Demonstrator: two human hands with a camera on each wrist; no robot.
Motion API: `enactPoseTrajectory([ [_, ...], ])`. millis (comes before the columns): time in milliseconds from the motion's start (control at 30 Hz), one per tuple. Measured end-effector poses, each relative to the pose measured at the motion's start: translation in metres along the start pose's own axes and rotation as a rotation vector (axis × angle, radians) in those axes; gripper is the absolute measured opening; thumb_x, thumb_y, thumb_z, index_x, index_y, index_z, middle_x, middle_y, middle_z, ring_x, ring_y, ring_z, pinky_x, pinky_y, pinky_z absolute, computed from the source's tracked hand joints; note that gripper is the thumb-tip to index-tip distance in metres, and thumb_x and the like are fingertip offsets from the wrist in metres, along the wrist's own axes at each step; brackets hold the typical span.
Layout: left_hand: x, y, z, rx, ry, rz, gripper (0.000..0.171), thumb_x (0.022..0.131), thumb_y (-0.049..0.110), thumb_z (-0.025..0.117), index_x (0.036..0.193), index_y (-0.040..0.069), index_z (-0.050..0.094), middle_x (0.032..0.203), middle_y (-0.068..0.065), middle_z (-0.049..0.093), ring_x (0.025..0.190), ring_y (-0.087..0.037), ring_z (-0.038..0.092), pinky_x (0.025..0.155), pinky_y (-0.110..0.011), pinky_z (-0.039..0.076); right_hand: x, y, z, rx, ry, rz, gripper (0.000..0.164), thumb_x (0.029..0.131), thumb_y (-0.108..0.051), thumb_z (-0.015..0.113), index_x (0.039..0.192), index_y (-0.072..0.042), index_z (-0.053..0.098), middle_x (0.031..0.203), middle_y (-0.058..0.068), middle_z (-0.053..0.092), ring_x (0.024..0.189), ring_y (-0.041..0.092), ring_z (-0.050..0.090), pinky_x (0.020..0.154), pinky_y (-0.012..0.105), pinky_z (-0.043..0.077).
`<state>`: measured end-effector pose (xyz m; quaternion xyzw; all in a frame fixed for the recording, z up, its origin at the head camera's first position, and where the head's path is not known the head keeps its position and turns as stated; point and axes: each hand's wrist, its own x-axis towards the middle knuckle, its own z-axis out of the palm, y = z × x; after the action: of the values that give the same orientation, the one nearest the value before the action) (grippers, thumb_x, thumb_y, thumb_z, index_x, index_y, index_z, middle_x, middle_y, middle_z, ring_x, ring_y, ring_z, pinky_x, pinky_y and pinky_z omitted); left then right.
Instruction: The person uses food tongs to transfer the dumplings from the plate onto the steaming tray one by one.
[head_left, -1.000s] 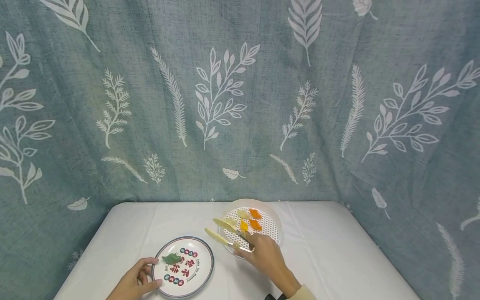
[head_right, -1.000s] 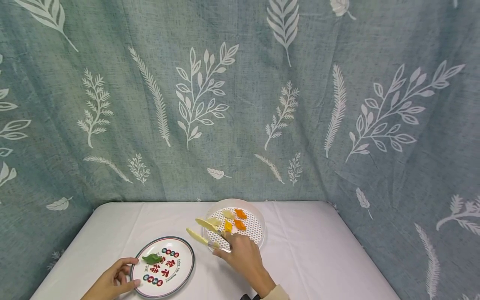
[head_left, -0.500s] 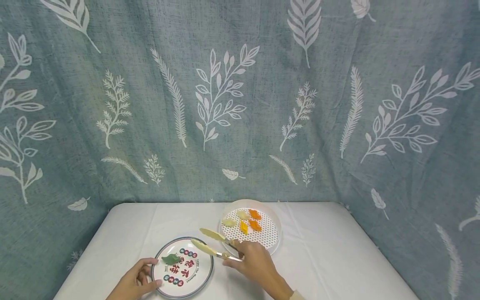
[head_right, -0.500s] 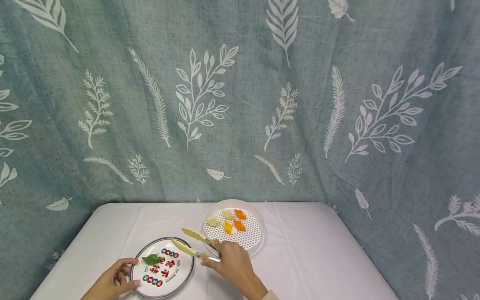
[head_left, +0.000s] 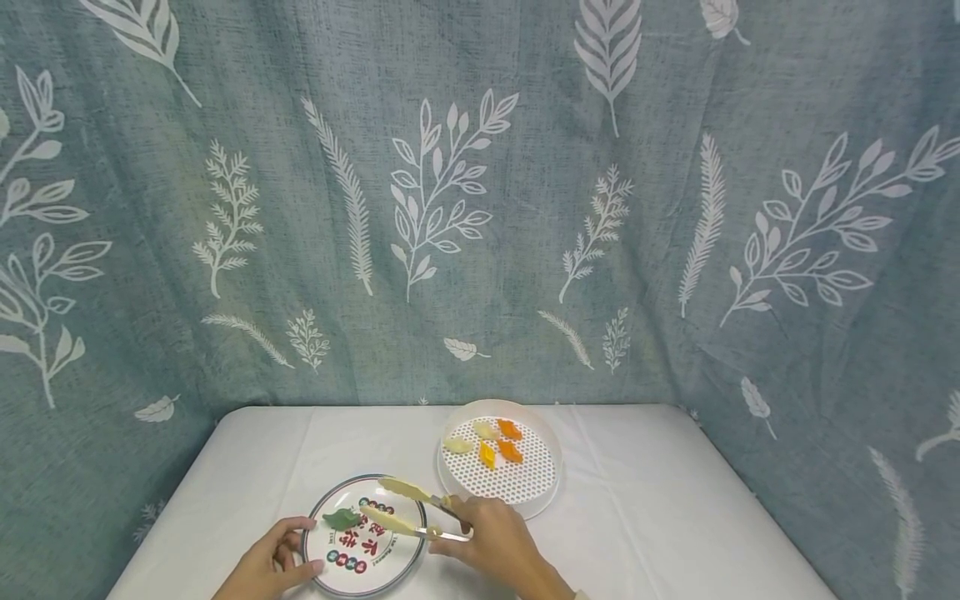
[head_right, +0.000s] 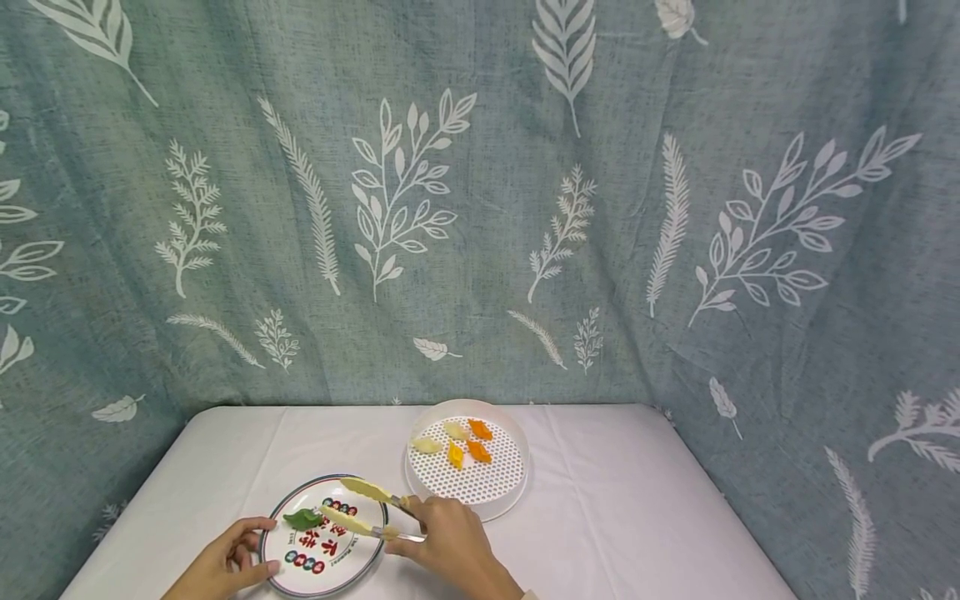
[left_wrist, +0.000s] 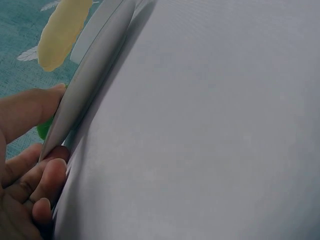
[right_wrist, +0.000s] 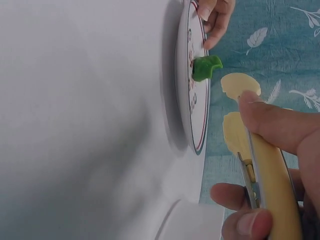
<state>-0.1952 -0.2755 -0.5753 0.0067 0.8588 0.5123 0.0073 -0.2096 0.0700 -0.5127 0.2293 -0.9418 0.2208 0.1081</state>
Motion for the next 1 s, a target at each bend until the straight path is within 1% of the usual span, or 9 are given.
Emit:
enactPoseTrajectory([
  [100, 0.0, 0.0, 0.0, 0.004, -0.002, -0.003, 0.072, 0.076, 0.021, 0.092, 0.135, -0.001, 0.056, 0.092, -0.003, 0.06, 0.071, -0.016, 0.049, 0.063, -0.025, 0.044, 0.001, -0.004, 0.003, -0.001, -0.016, -0.013, 0.053, 0.077, -0.059, 0.084, 0.108, -0.016, 0.08, 0.063, -0.019, 0.048, 0.058, 0.002, 0.04, 0.055, 0.022, 0.037],
  [267, 0.001, 0.001, 0.002, 0.016, 0.029, -0.03, 0.072, 0.074, 0.019, 0.093, 0.134, 0.0, 0.057, 0.09, -0.002, 0.059, 0.072, -0.017, 0.049, 0.063, -0.025, 0.044, 0.002, -0.009, 0.008, -0.016, -0.012, -0.057, 0.048, 0.078, -0.059, 0.083, 0.103, -0.019, 0.078, 0.063, -0.02, 0.047, 0.06, 0.002, 0.04, 0.055, 0.021, 0.037],
  [367, 0.002, 0.001, 0.004, 0.027, 0.045, -0.044, 0.073, 0.073, 0.019, 0.093, 0.134, 0.0, 0.057, 0.09, -0.002, 0.058, 0.073, -0.018, 0.049, 0.062, -0.025, 0.043, 0.003, -0.011, 0.011, -0.028, -0.014, -0.072, 0.051, 0.078, -0.06, 0.082, 0.106, -0.019, 0.078, 0.063, -0.021, 0.047, 0.06, 0.001, 0.039, 0.056, 0.02, 0.036],
  [533, 0.003, 0.001, 0.004, 0.028, 0.043, -0.046, 0.073, 0.074, 0.02, 0.093, 0.134, 0.0, 0.057, 0.091, -0.002, 0.056, 0.073, -0.018, 0.048, 0.063, -0.025, 0.043, 0.004, -0.013, 0.018, -0.05, -0.027, -0.097, 0.059, 0.079, -0.061, 0.08, 0.122, -0.021, 0.077, 0.066, -0.019, 0.049, 0.06, 0.0, 0.039, 0.058, 0.02, 0.035],
  [733, 0.002, 0.001, 0.003, 0.021, 0.03, -0.038, 0.071, 0.075, 0.02, 0.092, 0.134, 0.001, 0.057, 0.092, -0.003, 0.055, 0.073, -0.017, 0.048, 0.064, -0.026, 0.043, 0.006, -0.016, 0.026, -0.017, -0.046, -0.106, 0.059, 0.079, -0.057, 0.081, 0.125, -0.02, 0.076, 0.068, -0.019, 0.051, 0.06, 0.0, 0.041, 0.057, 0.019, 0.037],
  [867, 0.001, 0.001, 0.003, 0.032, 0.042, -0.036, 0.072, 0.074, 0.02, 0.093, 0.134, 0.001, 0.058, 0.091, -0.003, 0.055, 0.072, -0.017, 0.048, 0.064, -0.026, 0.043, 0.007, -0.018, 0.03, -0.026, -0.069, -0.095, 0.058, 0.081, -0.057, 0.08, 0.127, -0.022, 0.075, 0.069, -0.019, 0.05, 0.06, 0.0, 0.041, 0.057, 0.02, 0.037],
  [1000, 0.001, 0.001, 0.003, 0.036, 0.043, -0.036, 0.072, 0.074, 0.02, 0.093, 0.134, 0.001, 0.058, 0.09, -0.002, 0.055, 0.072, -0.017, 0.048, 0.064, -0.026, 0.043, 0.008, -0.019, 0.034, -0.046, -0.059, -0.114, 0.056, 0.083, -0.056, 0.079, 0.127, -0.023, 0.074, 0.068, -0.019, 0.048, 0.059, 0.0, 0.039, 0.057, 0.019, 0.035],
])
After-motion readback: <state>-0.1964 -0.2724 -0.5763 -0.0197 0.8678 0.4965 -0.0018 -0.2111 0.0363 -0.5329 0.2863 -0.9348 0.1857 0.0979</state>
